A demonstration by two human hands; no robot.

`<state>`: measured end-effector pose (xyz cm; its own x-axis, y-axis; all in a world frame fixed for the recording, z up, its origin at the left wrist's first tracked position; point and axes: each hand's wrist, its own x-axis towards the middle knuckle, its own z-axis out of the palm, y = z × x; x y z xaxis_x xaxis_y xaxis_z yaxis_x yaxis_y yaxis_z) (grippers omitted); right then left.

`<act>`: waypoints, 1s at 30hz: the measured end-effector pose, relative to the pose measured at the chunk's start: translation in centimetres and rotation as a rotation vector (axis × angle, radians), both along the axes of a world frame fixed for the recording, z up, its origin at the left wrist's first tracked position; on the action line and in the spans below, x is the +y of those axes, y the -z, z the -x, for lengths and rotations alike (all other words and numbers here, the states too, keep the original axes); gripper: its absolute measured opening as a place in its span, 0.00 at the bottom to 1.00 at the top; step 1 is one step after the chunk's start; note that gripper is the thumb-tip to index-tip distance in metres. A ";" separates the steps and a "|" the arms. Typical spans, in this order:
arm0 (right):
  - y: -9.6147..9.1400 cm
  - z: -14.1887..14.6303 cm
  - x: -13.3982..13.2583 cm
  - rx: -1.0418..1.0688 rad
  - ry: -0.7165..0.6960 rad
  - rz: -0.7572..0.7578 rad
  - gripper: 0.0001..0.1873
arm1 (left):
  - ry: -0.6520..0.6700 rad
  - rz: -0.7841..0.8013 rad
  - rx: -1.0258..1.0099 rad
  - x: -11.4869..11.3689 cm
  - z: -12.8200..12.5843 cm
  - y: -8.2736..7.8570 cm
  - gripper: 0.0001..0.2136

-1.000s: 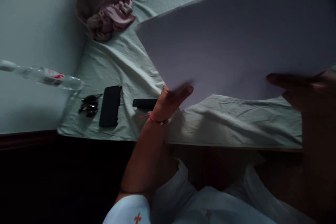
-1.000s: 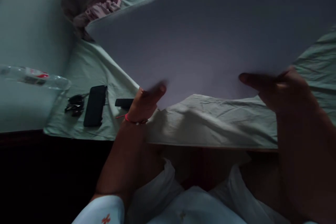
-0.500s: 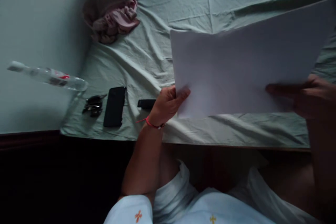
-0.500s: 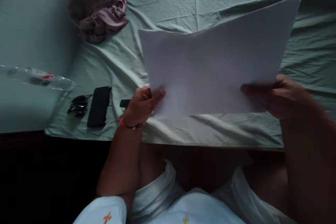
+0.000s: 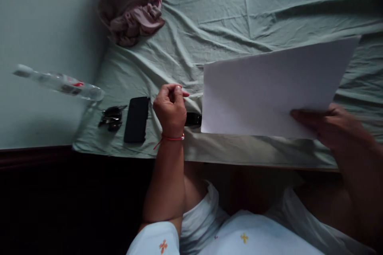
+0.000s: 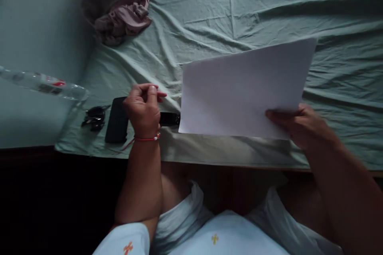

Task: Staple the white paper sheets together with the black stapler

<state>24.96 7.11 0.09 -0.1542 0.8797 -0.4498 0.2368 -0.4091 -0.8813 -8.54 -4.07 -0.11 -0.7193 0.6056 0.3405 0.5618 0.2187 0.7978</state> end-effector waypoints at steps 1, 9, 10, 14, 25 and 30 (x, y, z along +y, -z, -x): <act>0.4 0.1 -0.1 -0.001 -0.009 0.011 0.26 | 0.006 0.059 0.063 0.0 0.4 0.3 0.07; 0.4 1.0 -1.2 -0.023 -0.009 -0.046 0.23 | -0.118 0.475 0.268 -0.6 3.0 1.4 0.13; 0.4 0.9 -1.3 -0.027 -0.002 -0.064 0.23 | -0.125 0.481 0.259 -0.6 3.1 1.4 0.13; 0.6 0.8 -1.6 -0.047 0.012 -0.095 0.21 | -0.017 0.482 0.179 -0.6 3.2 1.5 0.13; 0.3 1.6 -2.5 -0.056 -0.017 -0.138 0.15 | 0.122 0.453 0.212 -0.8 3.2 2.0 0.08; 0.0 1.8 -2.5 -0.052 -0.003 -0.135 0.15 | 0.084 0.419 0.242 -1.0 2.2 0.7 0.13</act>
